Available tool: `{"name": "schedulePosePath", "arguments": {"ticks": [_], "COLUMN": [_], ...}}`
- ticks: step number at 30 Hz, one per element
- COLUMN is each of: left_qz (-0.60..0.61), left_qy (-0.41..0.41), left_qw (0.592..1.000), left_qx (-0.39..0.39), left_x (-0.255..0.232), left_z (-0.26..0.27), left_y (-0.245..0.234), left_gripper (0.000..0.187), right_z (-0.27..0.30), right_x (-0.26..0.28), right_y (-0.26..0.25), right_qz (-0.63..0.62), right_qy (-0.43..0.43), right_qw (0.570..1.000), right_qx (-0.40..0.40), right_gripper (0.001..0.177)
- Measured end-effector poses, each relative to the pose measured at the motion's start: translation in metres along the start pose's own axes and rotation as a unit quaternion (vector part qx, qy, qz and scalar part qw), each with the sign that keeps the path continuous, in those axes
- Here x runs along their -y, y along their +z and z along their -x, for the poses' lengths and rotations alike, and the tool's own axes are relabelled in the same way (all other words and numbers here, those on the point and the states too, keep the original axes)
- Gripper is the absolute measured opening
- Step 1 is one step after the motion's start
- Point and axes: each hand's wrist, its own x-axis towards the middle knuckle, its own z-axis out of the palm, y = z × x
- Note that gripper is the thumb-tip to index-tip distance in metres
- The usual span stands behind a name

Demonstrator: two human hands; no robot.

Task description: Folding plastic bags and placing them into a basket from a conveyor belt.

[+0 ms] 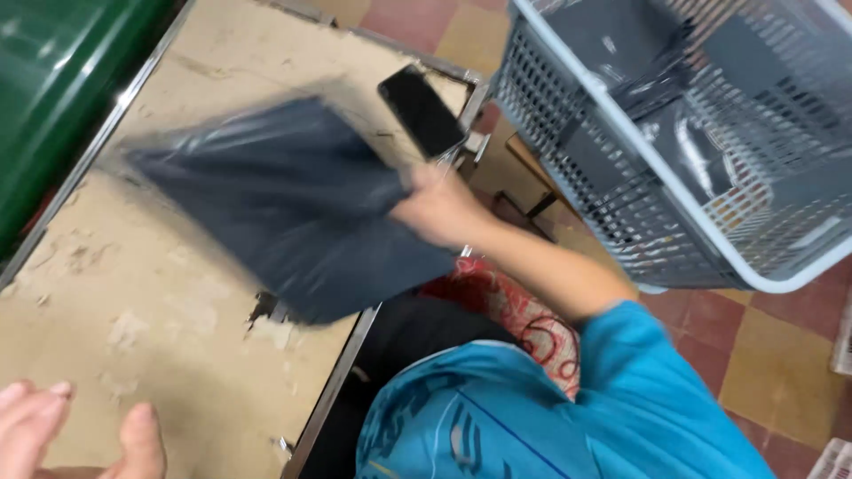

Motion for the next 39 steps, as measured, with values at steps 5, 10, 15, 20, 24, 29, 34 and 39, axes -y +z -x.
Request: {"name": "schedulePosePath", "arguments": {"ticks": [5, 10, 15, 20, 24, 29, 34, 39], "left_qz": [-0.037, -0.021, -0.024, -0.016, 0.004, -0.027, -0.084, -0.105], "left_qy": [0.056, -0.179, -0.241, -0.351, -0.312, -0.353, -0.272, -0.3], "left_qw": [0.996, 0.979, 0.967, 0.928, 0.945, 0.925, 0.951, 0.941], "left_qx": [0.06, 0.092, 0.083, 0.124, 0.096, 0.135, 0.125, 0.118], "left_x": [0.067, 0.099, 0.138, 0.186, 0.219, 0.175, 0.148, 0.148], "left_z": [0.001, 0.027, 0.053, 0.079, 0.112, 0.078, 0.057, 0.067], "left_y": [0.024, 0.061, 0.09, 0.097, 0.103, 0.105, 0.116, 0.114], "left_gripper": [0.035, 0.016, 0.011, 0.021, 0.019, 0.015, 0.015, 0.011], "right_z": [0.106, 0.224, 0.343, 0.409, 0.368, 0.237, 0.221, 0.299], "right_x": [-0.048, -0.125, -0.231, -0.263, -0.193, -0.166, -0.212, -0.327], "right_y": [-0.201, -0.276, -0.273, -0.251, -0.265, -0.264, -0.267, -0.259], "right_qz": [0.053, -0.178, -0.175, -0.086, 0.079, 0.267, 0.327, 0.286], "right_qy": [0.562, 0.458, 0.645, 0.761, 0.847, 0.799, 0.628, 0.621], "right_qw": [0.767, 0.563, 0.537, 0.582, 0.526, 0.381, 0.687, 0.694], "right_qx": [-0.307, -0.665, -0.515, -0.272, 0.023, 0.382, 0.162, 0.227], "right_gripper": [0.084, 0.042, 0.022, 0.051, 0.037, 0.053, 0.1, 0.097]}}
